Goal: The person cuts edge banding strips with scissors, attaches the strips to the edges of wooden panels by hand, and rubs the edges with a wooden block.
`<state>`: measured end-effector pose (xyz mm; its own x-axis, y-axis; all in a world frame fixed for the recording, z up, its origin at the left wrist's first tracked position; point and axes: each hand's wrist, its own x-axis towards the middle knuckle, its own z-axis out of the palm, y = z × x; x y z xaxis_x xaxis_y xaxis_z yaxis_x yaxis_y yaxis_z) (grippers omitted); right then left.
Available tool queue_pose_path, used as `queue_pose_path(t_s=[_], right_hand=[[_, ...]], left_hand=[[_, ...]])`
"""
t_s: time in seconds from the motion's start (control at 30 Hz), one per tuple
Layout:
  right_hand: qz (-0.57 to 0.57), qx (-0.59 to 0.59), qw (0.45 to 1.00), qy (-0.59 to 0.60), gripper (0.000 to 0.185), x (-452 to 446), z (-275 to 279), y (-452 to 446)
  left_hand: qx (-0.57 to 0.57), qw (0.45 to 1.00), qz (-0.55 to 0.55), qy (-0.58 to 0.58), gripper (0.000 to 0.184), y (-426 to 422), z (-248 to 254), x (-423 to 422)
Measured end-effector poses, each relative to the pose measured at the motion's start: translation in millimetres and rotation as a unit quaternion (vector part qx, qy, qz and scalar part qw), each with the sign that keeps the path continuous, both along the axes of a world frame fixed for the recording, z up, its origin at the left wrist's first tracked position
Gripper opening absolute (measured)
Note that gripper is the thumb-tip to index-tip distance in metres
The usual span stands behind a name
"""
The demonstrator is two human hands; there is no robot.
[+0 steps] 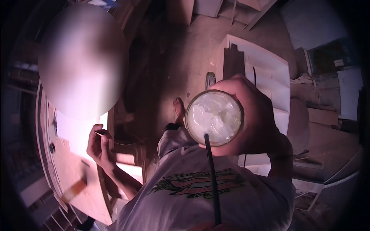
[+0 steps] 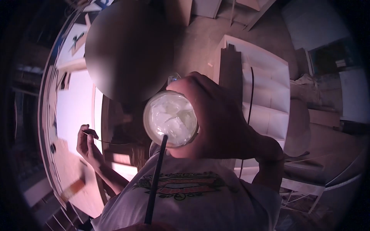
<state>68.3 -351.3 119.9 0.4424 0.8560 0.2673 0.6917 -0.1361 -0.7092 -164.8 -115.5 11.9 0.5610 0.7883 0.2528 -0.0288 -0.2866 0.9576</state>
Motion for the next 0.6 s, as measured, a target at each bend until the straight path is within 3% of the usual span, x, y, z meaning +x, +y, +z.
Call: queue_pose_path(t_s=[0.2, 0.27, 0.33, 0.43, 0.6], right_hand=[[-0.094, 0.075, 0.992, -0.033, 0.072, 90, -7, 46], [-0.113, 0.083, 0.989, -0.040, 0.072, 119, -6, 57], [-0.130, 0.092, 0.986, -0.051, 0.072, 151, -5, 68], [-0.155, 0.111, 0.980, -0.060, 0.071, 198, -6, 78], [-0.190, 0.110, 0.974, -0.048, 0.070, 288, -11, 83]], left_hand=[[-0.035, 0.992, -0.064, -0.100, 0.020, 57, 8, 126], [-0.062, 0.993, -0.101, -0.011, 0.020, 65, 28, 164], [-0.078, 0.974, -0.211, 0.015, 0.024, 66, 53, 203], [-0.070, 0.966, -0.243, 0.055, 0.030, 56, 82, 265], [0.020, 0.925, -0.380, -0.001, 0.016, 37, 123, 383]])
